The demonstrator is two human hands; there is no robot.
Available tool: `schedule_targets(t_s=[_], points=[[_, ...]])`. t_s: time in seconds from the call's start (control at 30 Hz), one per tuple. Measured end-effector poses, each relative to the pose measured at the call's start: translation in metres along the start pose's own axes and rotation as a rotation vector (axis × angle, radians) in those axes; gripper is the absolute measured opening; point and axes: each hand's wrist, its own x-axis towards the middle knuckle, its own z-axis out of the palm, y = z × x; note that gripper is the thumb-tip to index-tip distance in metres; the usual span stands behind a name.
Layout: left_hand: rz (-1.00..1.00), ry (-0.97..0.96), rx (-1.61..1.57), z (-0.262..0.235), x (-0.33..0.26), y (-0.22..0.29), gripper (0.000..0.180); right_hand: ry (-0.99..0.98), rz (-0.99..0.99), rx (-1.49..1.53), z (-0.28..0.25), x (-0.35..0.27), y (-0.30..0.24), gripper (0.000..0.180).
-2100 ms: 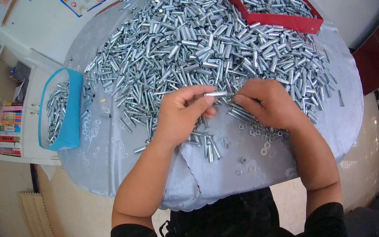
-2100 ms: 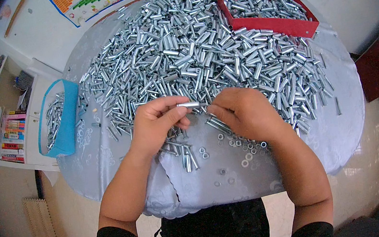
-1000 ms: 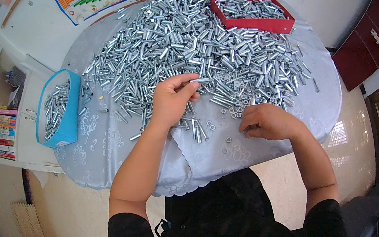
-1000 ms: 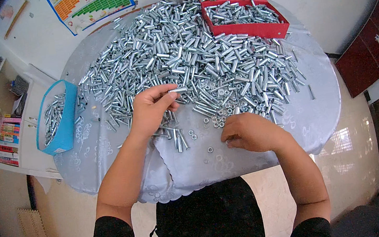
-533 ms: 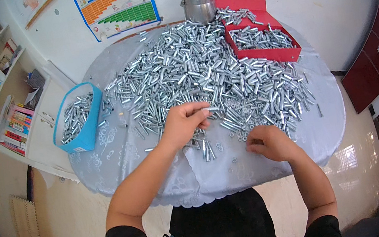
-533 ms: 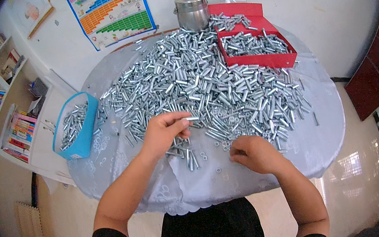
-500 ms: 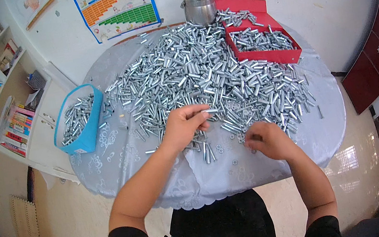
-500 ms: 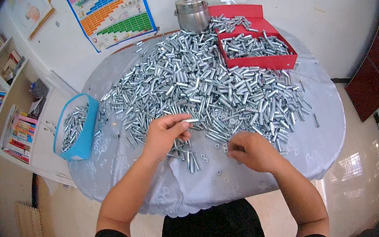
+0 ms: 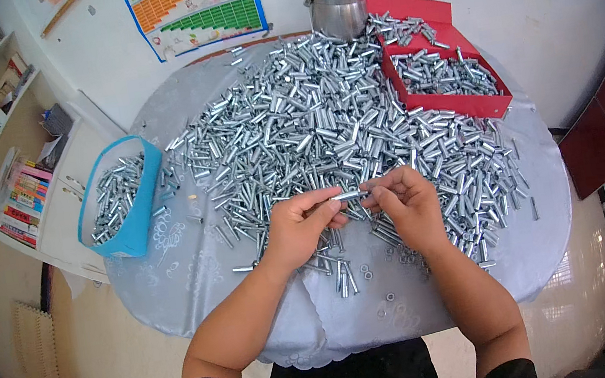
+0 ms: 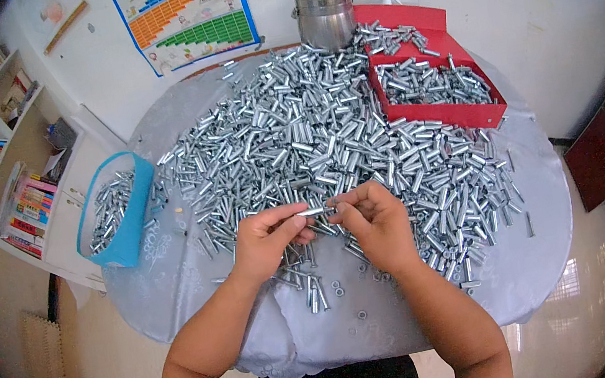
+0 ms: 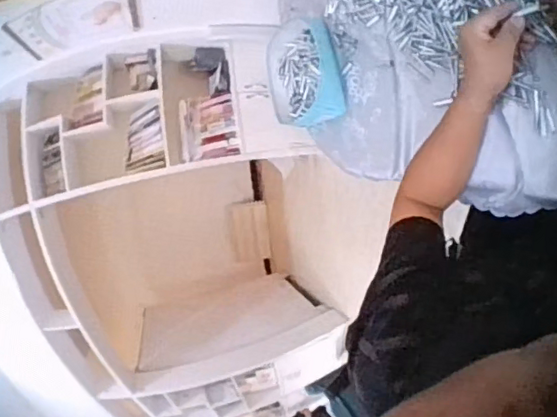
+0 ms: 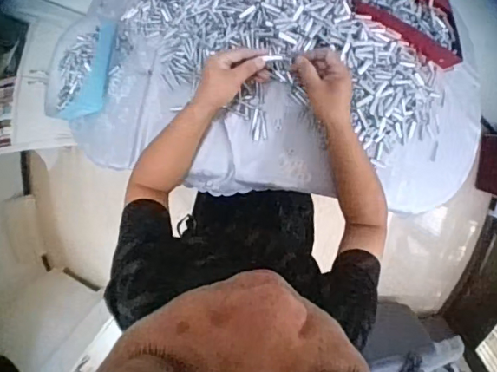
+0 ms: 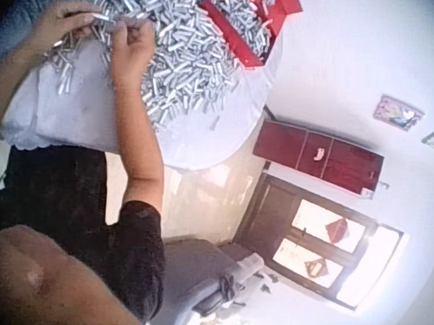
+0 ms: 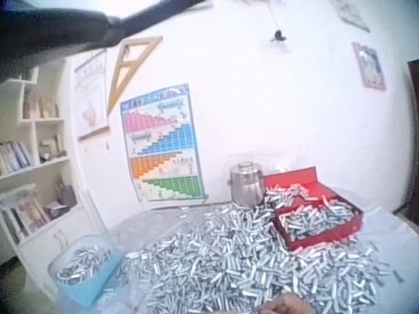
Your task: The person repeatedly picks up small metal fasteners and washers from a large pile on a table, threads the washers onto the fasteners by hand, and places the assembled units back onto the table. The process is continuous and repetitive, with no tools used.
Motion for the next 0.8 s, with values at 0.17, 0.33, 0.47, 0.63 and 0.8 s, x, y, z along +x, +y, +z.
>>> schedule_targets(t_s=[0.17, 0.33, 0.47, 0.63, 0.8], points=[[0.036, -0.008, 0.027, 0.005, -0.001, 0.002, 0.025, -0.004, -0.019, -0.113, 0.0, -0.005, 0.008, 0.007], [0.027, -0.027, 0.033, 0.003, -0.001, 0.0, 0.026, -0.04, 0.004, -0.106, 0.0, -0.005, 0.002, 0.007], [-0.015, 0.006, -0.012, 0.005, 0.0, 0.004, 0.026, -0.053, 0.052, -0.09, -0.002, -0.006, 0.001, 0.007], [-0.017, -0.013, -0.019, 0.004, -0.003, 0.003, 0.026, -0.064, 0.079, -0.085, -0.004, -0.004, 0.001, 0.013], [-0.037, -0.07, -0.041, 0.003, -0.004, 0.005, 0.026, -0.11, 0.164, -0.032, -0.003, -0.004, -0.006, 0.02]])
